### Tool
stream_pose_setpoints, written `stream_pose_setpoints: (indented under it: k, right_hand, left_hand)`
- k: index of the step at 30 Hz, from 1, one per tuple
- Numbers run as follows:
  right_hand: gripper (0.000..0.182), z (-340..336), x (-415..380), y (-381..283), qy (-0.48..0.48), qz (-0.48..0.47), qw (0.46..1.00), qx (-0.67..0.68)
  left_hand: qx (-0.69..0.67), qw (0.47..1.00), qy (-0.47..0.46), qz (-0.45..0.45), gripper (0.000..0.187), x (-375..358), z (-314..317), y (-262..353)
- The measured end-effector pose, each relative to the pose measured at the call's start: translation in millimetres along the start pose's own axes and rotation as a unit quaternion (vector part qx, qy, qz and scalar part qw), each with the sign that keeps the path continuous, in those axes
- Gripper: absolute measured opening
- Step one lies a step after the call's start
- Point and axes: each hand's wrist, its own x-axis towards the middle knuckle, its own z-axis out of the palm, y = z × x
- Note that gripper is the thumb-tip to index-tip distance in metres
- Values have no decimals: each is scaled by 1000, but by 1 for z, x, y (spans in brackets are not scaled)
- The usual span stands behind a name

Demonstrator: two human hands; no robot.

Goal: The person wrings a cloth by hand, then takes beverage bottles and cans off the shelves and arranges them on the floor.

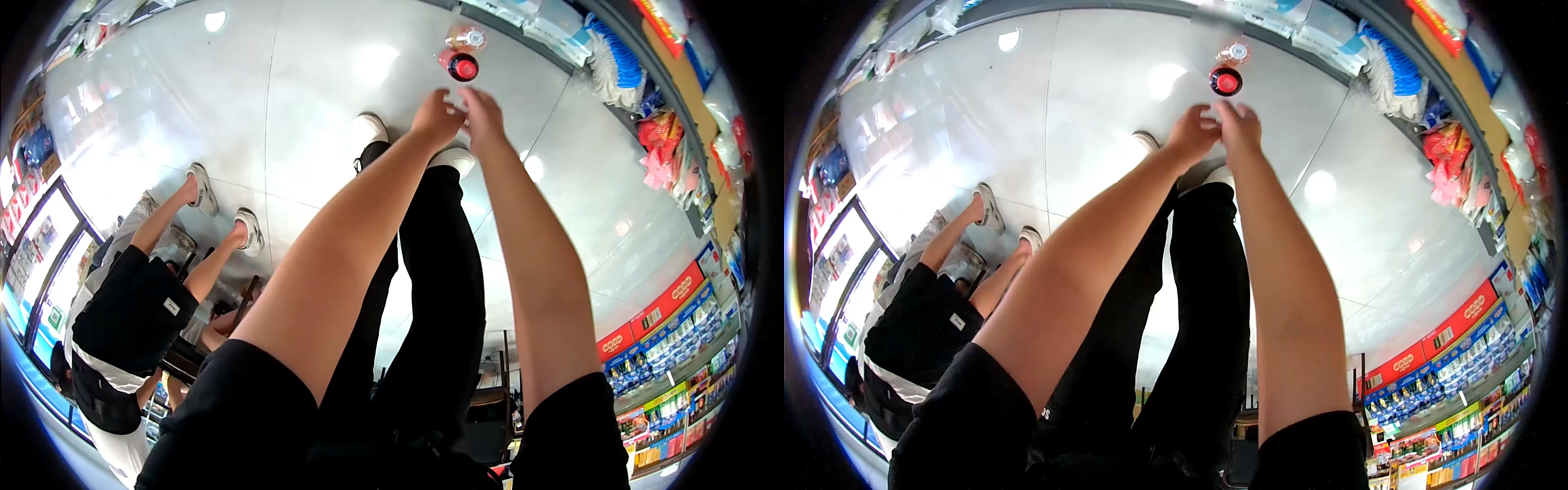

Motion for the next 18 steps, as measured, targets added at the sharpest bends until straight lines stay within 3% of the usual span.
stream_pose_setpoints:
  k: [1, 2, 4, 7, 8, 9, 10, 11, 13, 16, 17, 18]
  right_hand:
    - [47, -6, -16, 1, -39, 7, 999, -36]
    - [32, -8, -44, -5, -68, 18, 997, -19]
    - [15, -10, -93, -14, -76, 42, 996, -8]
    - [13, -30, -133, -5, -136, 71, 986, -64]
    - [12, -33, -149, -5, -134, 67, 986, -78]
    - [11, -39, -163, -6, -155, 64, 977, -130]
    - [12, -45, -177, -8, -180, 40, 969, -167]
    - [13, -46, -196, -10, -150, -29, 969, -193]
    - [17, -56, -218, -18, -176, -114, 937, -280]
    - [18, -67, -260, -46, -192, -164, 927, -278]
    - [19, -70, -270, -54, -166, -138, 936, -278]
    - [21, -73, -296, -75, -167, -86, 953, -237]
  left_hand:
    - [-1, 1000, -13, -14, 49, -13, 0, 0]
    - [-120, 990, -49, -57, 41, -33, -4, 10]
    - [-21, 997, -39, -66, 42, -64, -6, 7]
    - [41, 994, -97, -20, 26, -138, -31, 57]
    - [92, 995, -28, 14, 26, -148, -22, 34]
    - [68, 995, -75, -4, 26, -170, -31, 48]
    - [176, 980, -62, 65, 28, -165, -17, 1]
    - [170, 975, -88, 114, 32, -209, -44, 60]
    - [157, 983, -76, 54, 34, -240, -51, 73]
    - [179, 977, -93, 74, 32, -275, -70, 93]
    - [181, 972, -89, 117, 33, -275, -71, 83]
    - [192, 973, -85, 93, 33, -288, -79, 101]
